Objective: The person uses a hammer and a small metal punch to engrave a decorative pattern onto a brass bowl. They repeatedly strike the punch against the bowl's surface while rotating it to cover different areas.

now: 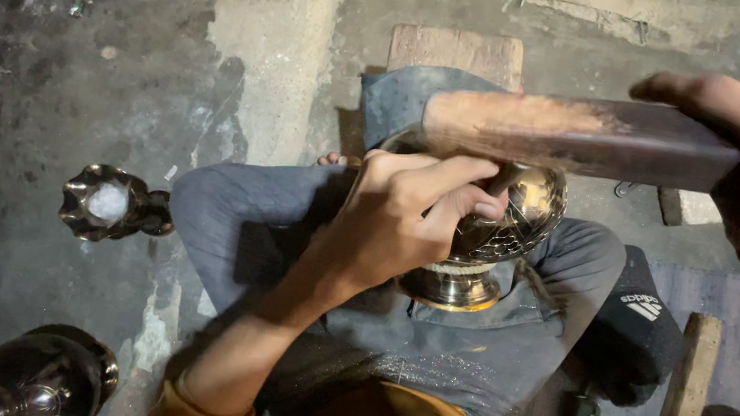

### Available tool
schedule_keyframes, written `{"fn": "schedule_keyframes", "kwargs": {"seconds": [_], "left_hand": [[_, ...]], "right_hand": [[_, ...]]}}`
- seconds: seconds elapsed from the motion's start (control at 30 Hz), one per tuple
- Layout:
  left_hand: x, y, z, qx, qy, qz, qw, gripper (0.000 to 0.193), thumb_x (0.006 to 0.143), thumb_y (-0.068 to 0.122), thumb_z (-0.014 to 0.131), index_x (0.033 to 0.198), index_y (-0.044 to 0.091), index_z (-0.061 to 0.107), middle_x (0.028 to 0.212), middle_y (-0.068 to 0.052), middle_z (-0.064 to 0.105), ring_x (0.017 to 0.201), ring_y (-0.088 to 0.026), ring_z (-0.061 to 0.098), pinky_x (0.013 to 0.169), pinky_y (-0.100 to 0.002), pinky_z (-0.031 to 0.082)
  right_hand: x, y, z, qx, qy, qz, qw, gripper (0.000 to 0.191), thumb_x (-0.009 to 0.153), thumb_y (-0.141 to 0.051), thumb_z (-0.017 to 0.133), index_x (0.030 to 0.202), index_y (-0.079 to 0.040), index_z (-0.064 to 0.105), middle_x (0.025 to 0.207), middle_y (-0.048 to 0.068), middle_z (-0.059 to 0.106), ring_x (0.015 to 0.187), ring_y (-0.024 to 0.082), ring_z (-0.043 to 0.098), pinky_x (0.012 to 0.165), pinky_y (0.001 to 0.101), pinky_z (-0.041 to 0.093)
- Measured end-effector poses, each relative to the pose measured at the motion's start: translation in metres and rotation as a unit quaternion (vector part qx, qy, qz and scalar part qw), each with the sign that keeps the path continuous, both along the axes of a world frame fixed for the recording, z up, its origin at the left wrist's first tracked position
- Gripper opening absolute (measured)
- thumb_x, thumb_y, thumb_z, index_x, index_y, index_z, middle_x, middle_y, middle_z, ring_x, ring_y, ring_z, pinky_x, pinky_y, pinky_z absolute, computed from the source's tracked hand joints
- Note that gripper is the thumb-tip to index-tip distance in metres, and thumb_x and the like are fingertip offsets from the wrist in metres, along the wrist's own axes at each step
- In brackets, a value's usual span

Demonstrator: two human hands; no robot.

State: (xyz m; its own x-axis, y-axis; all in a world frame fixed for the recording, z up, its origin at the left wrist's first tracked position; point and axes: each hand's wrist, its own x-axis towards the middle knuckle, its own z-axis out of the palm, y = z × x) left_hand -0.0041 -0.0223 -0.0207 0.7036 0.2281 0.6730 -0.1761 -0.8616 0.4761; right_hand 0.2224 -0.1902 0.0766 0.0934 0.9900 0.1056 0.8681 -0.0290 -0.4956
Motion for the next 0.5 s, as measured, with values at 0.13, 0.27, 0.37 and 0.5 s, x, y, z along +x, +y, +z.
{"fn": "schedule_keyframes", "kwargs": {"seconds": [0.13, 0.27, 0.37, 0.5], "left_hand": [[0.004, 0.007, 0.003, -0.027, -0.006, -0.06, 0.998, 0.013, 0.095, 0.0, 0.07, 0.107, -0.004, 0.07, 0.098, -0.011, 0.077, 0.085, -0.022, 0.079, 0.072, -0.03, 0.063], [0.008, 0.013, 0.006, 0.008, 0.008, -0.103, 0.995, 0.018, 0.095, -0.002, 0.072, 0.111, -0.008, 0.07, 0.095, -0.011, 0.078, 0.076, -0.019, 0.077, 0.063, -0.03, 0.061], [0.007, 0.017, 0.009, -0.006, 0.02, -0.125, 0.992, 0.02, 0.093, 0.001, 0.073, 0.112, -0.006, 0.071, 0.094, -0.013, 0.077, 0.076, -0.02, 0.077, 0.065, -0.031, 0.061], [0.007, 0.019, 0.013, -0.034, 0.029, -0.151, 0.988, 0.021, 0.097, -0.003, 0.065, 0.117, -0.004, 0.07, 0.104, -0.011, 0.078, 0.086, -0.019, 0.079, 0.07, -0.029, 0.063]], "right_hand": [[0.003, -0.009, -0.01, 0.036, 0.026, -0.041, 0.998, 0.068, 0.081, 0.003, 0.057, 0.148, -0.001, 0.047, 0.136, 0.021, 0.06, 0.124, 0.028, 0.063, 0.104, 0.0407, 0.053], [0.001, -0.025, -0.016, 0.052, 0.048, -0.071, 0.995, 0.066, 0.084, 0.001, 0.056, 0.149, -0.001, 0.046, 0.139, 0.021, 0.059, 0.126, 0.027, 0.062, 0.104, 0.0394, 0.052], [-0.006, -0.041, -0.028, -0.005, 0.067, -0.082, 0.994, 0.065, 0.086, -0.001, 0.055, 0.15, -0.001, 0.046, 0.141, 0.021, 0.058, 0.127, 0.025, 0.061, 0.104, 0.0384, 0.052], [-0.007, -0.05, -0.039, -0.026, 0.048, -0.14, 0.989, 0.066, 0.085, 0.004, 0.058, 0.149, 0.0, 0.046, 0.138, 0.022, 0.059, 0.124, 0.027, 0.063, 0.102, 0.0377, 0.052]]}}
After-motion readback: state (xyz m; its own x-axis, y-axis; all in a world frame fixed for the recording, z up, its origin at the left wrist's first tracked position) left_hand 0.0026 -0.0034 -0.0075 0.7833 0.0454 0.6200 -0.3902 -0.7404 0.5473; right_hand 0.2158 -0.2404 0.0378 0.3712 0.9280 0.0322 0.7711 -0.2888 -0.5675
